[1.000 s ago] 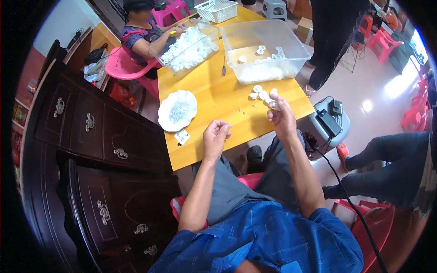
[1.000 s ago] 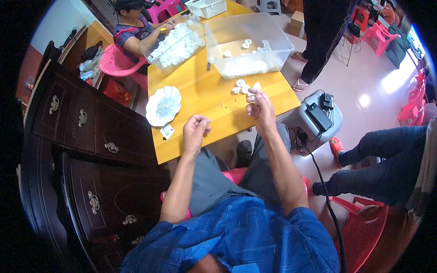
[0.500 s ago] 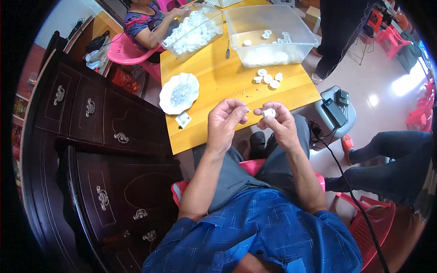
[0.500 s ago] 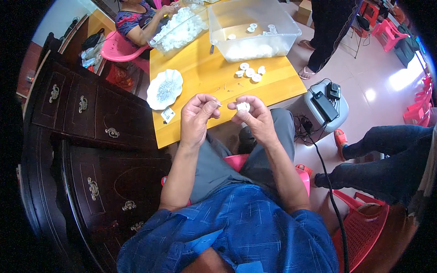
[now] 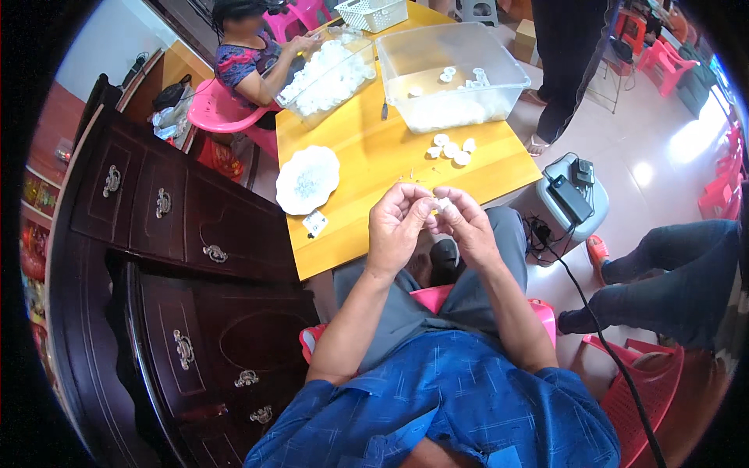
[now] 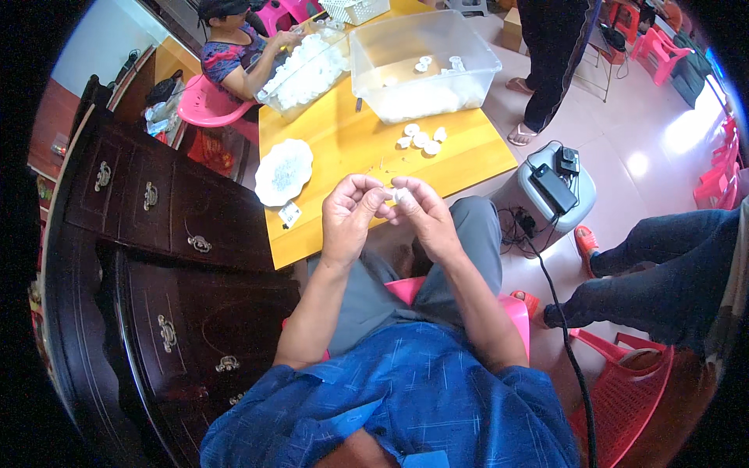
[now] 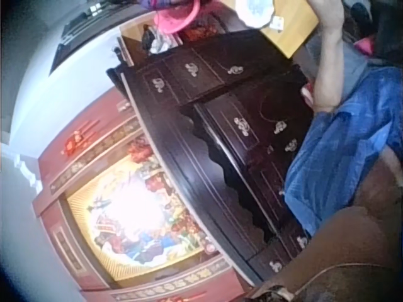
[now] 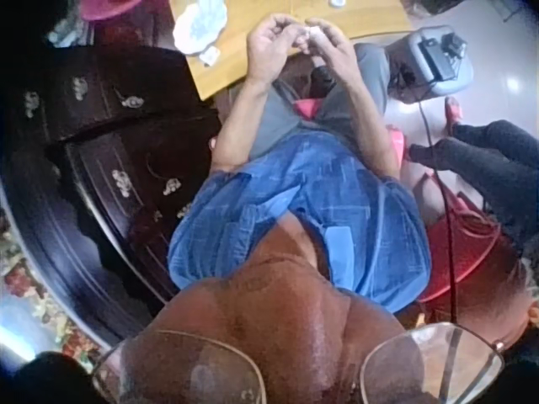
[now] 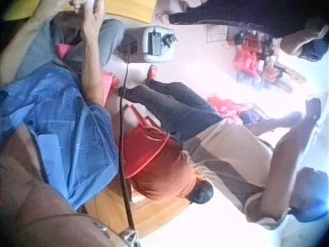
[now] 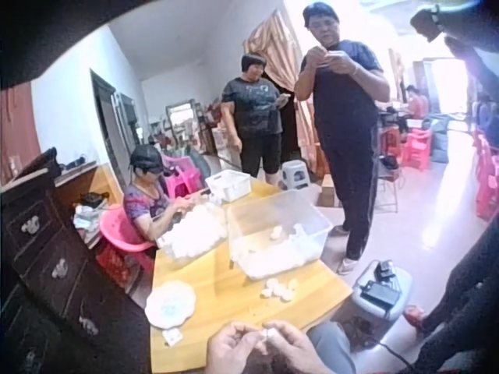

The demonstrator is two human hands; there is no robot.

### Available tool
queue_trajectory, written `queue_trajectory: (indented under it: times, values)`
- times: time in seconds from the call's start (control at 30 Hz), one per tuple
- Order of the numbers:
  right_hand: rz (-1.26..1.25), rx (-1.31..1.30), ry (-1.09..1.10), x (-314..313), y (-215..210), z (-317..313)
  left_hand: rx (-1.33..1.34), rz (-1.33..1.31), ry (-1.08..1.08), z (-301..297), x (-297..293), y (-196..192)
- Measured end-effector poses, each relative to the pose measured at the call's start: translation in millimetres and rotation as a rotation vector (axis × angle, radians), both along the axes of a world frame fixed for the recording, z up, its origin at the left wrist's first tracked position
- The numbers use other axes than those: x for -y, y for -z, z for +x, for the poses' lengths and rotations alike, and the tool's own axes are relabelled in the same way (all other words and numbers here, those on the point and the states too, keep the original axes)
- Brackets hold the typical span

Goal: Assembling small white plastic components by hand at a workbench.

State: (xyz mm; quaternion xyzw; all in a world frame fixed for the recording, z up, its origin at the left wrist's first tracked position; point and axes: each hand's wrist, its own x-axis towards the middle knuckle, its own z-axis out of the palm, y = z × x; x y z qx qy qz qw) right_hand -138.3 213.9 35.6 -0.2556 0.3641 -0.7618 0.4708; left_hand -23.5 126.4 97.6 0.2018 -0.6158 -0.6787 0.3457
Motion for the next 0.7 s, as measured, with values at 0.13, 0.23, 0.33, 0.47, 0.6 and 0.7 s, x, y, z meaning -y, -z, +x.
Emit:
queue_trajectory:
  times: [0.13, 0.23, 0.33, 0.47, 0.6, 0.7]
  values:
    - [-0.052, 0.122, -0.047, 1, 3, 2, -0.009, 0.038, 0.003, -2, -1, 3]
    - [-0.026, 0.151, 0.010, 4, 2, 1, -0.032, 0.035, -0.020, -4, -3, 0]
    - [-0.043, 0.155, 0.072, 7, 5, 1, -0.023, -0.027, -0.020, -5, 1, 7]
    - [-0.066, 0.185, 0.092, 11, 18, 1, 0.025, -0.096, -0.051, -11, 5, 14]
    - [0.026, 0.116, 0.127, 10, 3, 11, 0.017, -0.127, -0.070, -11, 12, 20]
    - [0.031, 0.062, 0.084, 10, 6, 11, 0.016, -0.126, -0.074, -12, 13, 22]
